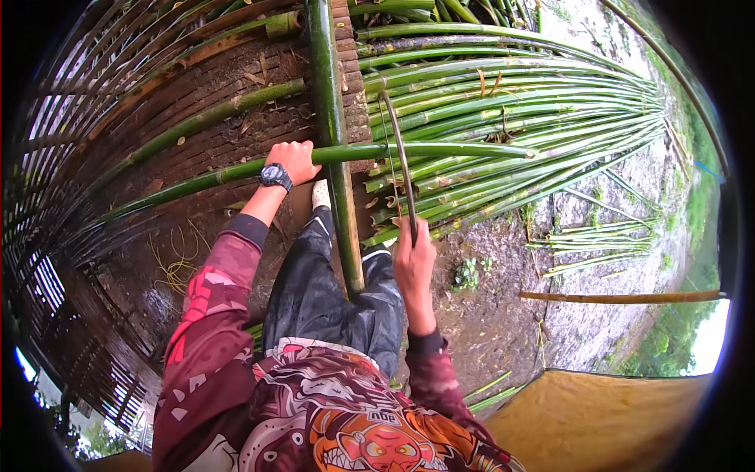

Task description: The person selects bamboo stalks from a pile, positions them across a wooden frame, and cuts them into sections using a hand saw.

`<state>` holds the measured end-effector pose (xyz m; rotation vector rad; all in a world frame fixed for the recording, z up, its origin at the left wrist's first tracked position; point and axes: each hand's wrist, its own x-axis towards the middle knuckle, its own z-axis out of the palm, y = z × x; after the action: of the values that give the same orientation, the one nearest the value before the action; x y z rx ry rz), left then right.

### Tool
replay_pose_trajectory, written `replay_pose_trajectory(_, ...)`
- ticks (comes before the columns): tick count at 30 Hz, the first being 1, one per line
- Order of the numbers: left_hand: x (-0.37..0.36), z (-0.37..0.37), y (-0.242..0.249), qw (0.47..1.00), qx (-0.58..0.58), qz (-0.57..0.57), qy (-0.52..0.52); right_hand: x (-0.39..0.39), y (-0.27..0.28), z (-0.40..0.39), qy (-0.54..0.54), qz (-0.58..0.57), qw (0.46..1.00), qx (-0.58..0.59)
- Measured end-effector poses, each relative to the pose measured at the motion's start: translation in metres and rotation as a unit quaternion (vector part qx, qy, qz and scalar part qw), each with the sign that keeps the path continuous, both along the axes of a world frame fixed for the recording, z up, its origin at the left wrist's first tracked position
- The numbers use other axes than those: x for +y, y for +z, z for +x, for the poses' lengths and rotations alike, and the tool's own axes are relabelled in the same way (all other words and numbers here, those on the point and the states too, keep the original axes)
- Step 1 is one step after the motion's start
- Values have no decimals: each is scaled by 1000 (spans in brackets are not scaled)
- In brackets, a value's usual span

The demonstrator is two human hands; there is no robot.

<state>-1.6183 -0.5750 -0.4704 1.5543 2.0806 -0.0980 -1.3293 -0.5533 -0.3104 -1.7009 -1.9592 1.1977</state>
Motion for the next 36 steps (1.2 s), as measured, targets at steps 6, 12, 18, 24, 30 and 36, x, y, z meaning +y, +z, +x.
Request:
replay_pose_trajectory(6,-3,-1,-7,1000,9,11,-7,-23,52,23,10,-45,998,-48)
replay_pose_trajectory(12,-1,-1,-9,1000,16,12,-6,51,-44,-29,72,-41,994,-68)
replay_pose_trajectory(18,0,0,-8,1000,0,0,4,-8,52,12,-14,-78,996,-43)
replay_pose_trajectory(24,1,-3,-7,1000,0,-5,-12,64,-37,-57,8,-18,1000,4)
replay_pose_trajectory(30,-2,0,-9,1000,-15,3,10,-6,49,12,-10,-100,993,-59)
replay_pose_trajectory(36,18,-14,5,1000,-11,-11,-3,59,-21,-54,-30,-46,998,1)
